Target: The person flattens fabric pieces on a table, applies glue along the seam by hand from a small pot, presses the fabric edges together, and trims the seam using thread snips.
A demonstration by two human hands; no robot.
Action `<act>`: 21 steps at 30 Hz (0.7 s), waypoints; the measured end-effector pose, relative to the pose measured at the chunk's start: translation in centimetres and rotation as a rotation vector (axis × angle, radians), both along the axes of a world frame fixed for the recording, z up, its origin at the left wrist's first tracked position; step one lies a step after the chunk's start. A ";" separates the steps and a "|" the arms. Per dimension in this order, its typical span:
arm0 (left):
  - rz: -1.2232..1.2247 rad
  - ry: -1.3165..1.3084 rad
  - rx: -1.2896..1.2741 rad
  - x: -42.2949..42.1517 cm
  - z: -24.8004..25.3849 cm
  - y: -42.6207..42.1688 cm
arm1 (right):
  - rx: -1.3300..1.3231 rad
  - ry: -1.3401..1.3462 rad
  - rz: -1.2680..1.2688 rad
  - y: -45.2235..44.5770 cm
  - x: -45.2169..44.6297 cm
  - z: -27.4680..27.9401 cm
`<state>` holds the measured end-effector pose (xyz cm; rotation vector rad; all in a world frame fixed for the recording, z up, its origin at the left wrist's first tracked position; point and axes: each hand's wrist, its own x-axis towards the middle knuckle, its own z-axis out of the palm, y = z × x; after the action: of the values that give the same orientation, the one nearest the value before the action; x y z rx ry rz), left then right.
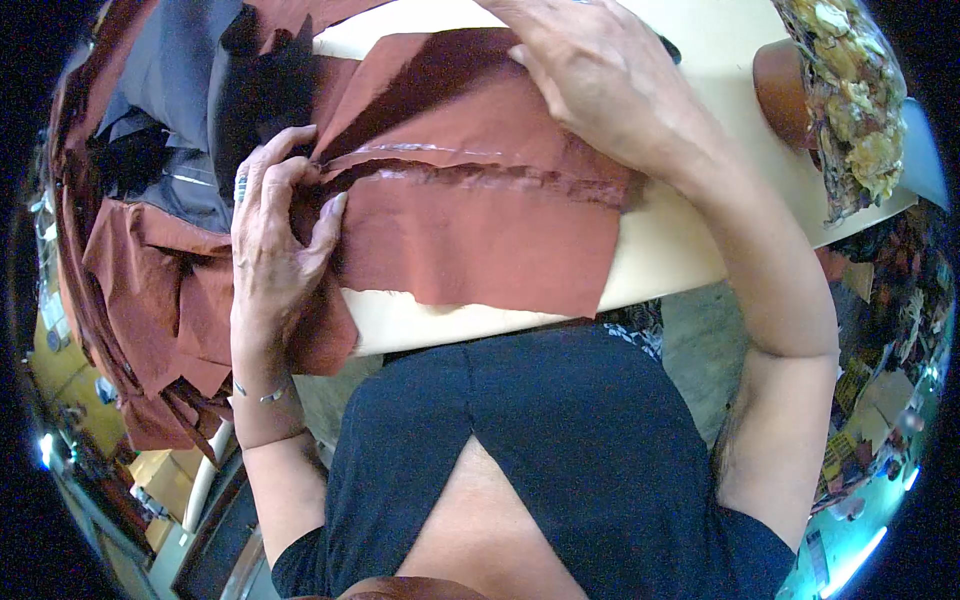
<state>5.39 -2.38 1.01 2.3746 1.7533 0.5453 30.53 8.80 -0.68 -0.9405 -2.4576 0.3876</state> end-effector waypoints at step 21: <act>-0.369 -0.012 0.062 9.6 -1.4 0.9 | 0.104 0.112 0.194 0.9 1.9 -1.7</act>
<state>14.95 -1.48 -0.36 2.6403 1.2600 0.5623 32.40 9.73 -2.39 -0.6227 -2.4473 0.3637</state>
